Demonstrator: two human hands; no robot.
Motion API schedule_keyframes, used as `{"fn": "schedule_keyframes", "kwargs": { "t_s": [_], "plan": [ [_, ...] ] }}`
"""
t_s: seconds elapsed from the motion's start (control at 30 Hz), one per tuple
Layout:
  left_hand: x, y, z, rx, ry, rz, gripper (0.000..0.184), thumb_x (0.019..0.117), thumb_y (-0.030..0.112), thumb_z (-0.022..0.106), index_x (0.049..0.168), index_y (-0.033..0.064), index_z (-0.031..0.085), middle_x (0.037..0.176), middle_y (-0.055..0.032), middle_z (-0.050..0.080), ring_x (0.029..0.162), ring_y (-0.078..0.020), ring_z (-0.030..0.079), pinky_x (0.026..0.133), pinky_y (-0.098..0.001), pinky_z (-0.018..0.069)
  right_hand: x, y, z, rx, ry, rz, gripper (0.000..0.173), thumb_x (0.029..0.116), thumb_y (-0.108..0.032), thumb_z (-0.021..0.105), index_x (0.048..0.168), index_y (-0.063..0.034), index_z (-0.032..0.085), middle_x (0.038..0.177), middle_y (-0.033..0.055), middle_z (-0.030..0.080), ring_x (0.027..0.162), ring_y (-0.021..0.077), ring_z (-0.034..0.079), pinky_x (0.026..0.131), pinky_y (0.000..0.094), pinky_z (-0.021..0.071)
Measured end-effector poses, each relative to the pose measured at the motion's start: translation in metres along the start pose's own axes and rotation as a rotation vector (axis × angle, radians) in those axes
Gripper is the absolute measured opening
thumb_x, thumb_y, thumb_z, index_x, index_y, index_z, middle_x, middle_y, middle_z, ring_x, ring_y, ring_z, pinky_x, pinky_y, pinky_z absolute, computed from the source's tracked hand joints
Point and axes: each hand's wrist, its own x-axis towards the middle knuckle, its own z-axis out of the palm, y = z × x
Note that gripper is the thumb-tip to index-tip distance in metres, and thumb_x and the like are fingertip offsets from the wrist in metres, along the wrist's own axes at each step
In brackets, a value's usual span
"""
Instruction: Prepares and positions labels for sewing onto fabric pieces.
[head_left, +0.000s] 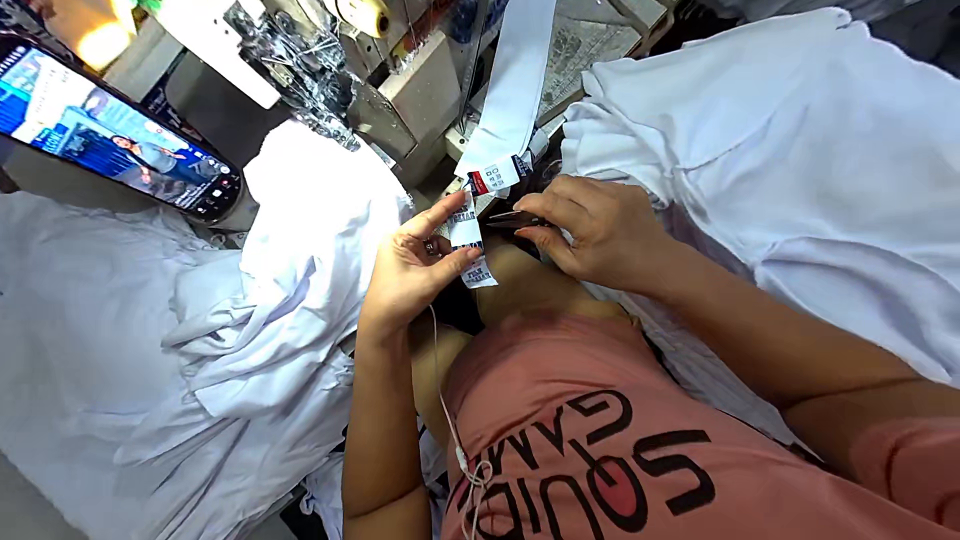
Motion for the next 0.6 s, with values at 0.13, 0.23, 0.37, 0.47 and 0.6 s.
{"fn": "schedule_keyframes", "kwargs": {
  "t_s": [0.13, 0.23, 0.37, 0.47, 0.6],
  "plan": [
    [0.0, -0.003, 0.002, -0.113, 0.008, -0.004, 0.068, 0.0783, -0.018, 0.072, 0.142, -0.009, 0.051, 0.138, -0.008, 0.063, 0.081, -0.0019, 0.068, 0.075, -0.0195, 0.059, 0.006, 0.0, 0.001, -0.111, -0.065, -0.086, 0.028, 0.1056, -0.021, 0.051, 0.112, -0.003, 0.072, 0.072, 0.0131, 0.059, 0.064, 0.0325, 0.061, 0.05, 0.0406, 0.0431],
    [0.0, -0.005, 0.002, -0.154, 0.0, 0.014, 0.071, 0.0767, -0.017, 0.074, 0.143, -0.0098, 0.05, 0.141, -0.008, 0.061, 0.084, -0.0027, 0.069, 0.076, -0.0197, 0.0592, 0.012, -0.003, 0.003, -0.152, -0.071, -0.123, 0.026, 0.1053, -0.017, 0.051, 0.111, -0.002, 0.072, 0.072, 0.0137, 0.059, 0.064, 0.0325, 0.061, 0.05, 0.0403, 0.0418],
    [0.001, -0.01, -0.003, -0.167, -0.056, 0.042, 0.078, 0.0756, -0.014, 0.076, 0.147, -0.011, 0.043, 0.143, -0.0097, 0.059, 0.088, -0.0052, 0.07, 0.079, -0.0216, 0.0605, 0.019, -0.007, 0.009, -0.165, -0.057, -0.158, 0.023, 0.1043, -0.015, 0.053, 0.107, -0.0008, 0.071, 0.072, 0.0139, 0.059, 0.065, 0.0325, 0.062, 0.052, 0.0398, 0.043],
    [0.001, -0.01, -0.004, -0.158, -0.07, 0.043, 0.082, 0.0757, -0.013, 0.077, 0.149, -0.0106, 0.04, 0.145, -0.0089, 0.057, 0.091, -0.0052, 0.071, 0.081, -0.0223, 0.061, 0.023, -0.009, 0.012, -0.158, -0.057, -0.167, 0.023, 0.1046, -0.014, 0.053, 0.109, -0.0006, 0.071, 0.073, 0.0144, 0.06, 0.065, 0.0328, 0.061, 0.052, 0.0402, 0.0426],
    [0.001, -0.011, -0.006, -0.158, -0.067, 0.035, 0.082, 0.0755, -0.013, 0.078, 0.149, -0.0098, 0.041, 0.145, -0.0091, 0.058, 0.091, -0.0058, 0.071, 0.08, -0.0219, 0.0606, 0.027, -0.009, 0.015, -0.171, -0.043, -0.183, 0.022, 0.1046, -0.013, 0.052, 0.108, -0.0013, 0.071, 0.071, 0.0136, 0.058, 0.064, 0.0319, 0.059, 0.051, 0.0392, 0.0397]
  ]
}}
